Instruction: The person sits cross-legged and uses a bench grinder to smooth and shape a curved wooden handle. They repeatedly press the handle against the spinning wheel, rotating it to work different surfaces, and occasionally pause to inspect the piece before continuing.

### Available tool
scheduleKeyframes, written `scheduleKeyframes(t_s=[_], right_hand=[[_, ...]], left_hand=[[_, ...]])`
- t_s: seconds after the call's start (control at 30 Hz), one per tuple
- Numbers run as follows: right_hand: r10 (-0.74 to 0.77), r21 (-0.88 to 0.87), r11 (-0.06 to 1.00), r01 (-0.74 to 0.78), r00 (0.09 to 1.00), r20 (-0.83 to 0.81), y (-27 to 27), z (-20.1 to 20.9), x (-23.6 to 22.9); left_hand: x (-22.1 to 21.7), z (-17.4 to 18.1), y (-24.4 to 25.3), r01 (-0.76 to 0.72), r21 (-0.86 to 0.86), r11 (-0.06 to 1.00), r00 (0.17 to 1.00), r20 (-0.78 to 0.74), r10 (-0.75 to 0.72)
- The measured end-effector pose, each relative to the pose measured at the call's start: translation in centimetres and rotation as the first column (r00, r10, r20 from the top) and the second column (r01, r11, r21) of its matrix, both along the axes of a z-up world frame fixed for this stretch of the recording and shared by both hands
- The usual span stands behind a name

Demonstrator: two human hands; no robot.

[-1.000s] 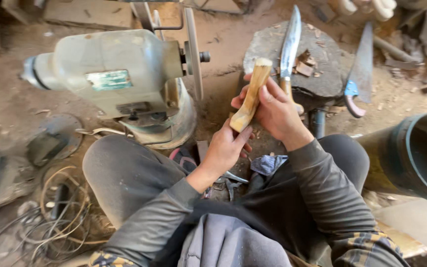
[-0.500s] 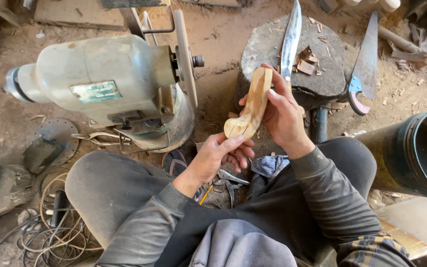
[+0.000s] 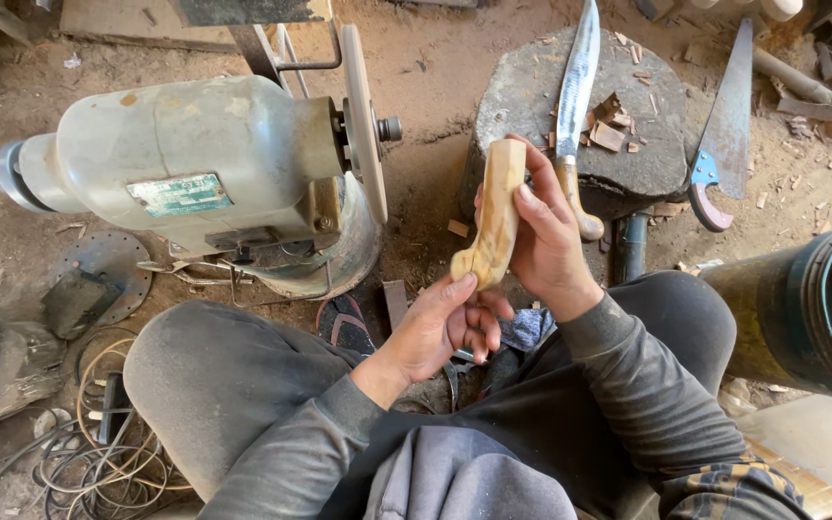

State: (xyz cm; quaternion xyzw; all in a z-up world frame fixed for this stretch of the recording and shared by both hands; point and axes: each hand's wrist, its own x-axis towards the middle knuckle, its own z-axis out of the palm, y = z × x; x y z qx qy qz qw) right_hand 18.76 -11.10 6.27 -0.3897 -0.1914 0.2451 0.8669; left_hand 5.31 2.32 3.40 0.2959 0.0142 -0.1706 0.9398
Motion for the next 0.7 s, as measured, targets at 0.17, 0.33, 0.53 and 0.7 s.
scheduleKeyframes(t_s=[0.17,0.33,0.53,0.7], right_hand=[[-0.066,-0.155,0.986,0.061,0.998,-0.023,0.6,-2.0,0.7],[-0.07,-0.151,0.987,0.058,0.995,-0.071,0.7,-2.6,1.2],[-0.101,-0.201,0.975,0.097,0.995,-0.009,0.4,-2.1,1.1],[-0.149,-0.199,0.967,0.162,0.986,0.077,0.2,-2.2,1.1]], left_hand=[[0.3,-0.1,-0.5,-0.209,0.283,0.936,0.978,0.083,0.193],[0.3,-0.9,-0.6,-0.2,0.304,0.931,0.977,0.133,0.167],[0.5,-1.3,-0.6,-0.173,0.128,0.977,0.982,0.097,0.161],[0.7,-0.8,-0.4,-0.218,0.141,0.966,0.975,0.085,0.207]])
